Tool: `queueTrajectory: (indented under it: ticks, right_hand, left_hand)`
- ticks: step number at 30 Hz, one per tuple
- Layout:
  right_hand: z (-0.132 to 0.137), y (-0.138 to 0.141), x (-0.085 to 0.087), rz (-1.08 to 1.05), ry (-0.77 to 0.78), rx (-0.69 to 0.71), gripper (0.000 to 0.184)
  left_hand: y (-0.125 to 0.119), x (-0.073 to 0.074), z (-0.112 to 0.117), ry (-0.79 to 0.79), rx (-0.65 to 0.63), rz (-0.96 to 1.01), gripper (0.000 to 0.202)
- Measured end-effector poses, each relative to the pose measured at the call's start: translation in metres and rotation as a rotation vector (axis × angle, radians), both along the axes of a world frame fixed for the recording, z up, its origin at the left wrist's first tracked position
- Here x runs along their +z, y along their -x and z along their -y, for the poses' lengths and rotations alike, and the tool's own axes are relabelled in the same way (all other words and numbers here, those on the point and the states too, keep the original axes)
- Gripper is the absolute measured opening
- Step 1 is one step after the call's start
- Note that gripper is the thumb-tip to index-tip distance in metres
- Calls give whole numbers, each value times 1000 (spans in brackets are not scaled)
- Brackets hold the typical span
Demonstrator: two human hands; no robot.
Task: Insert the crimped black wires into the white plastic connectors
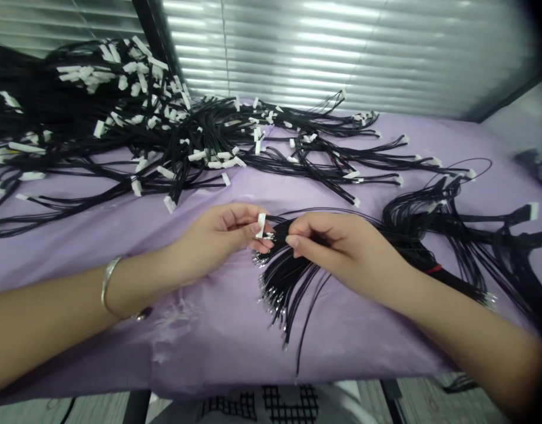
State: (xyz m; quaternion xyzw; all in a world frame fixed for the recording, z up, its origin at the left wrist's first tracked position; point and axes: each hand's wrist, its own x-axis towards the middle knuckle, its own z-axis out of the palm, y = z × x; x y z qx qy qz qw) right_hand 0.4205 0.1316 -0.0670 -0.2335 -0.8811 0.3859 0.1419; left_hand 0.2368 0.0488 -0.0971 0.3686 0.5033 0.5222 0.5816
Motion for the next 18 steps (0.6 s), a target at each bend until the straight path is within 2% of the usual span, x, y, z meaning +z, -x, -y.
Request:
queueTrajectory:
  ticks: [8,18]
  right_hand:
    - [-8,3,-1,64,113,-60,18]
    - [-5,5,-3,65,120,-95,18]
  left_hand:
    - [4,-4,1,-8,-97,64,10]
    - [2,0,0,57,-85,64,11]
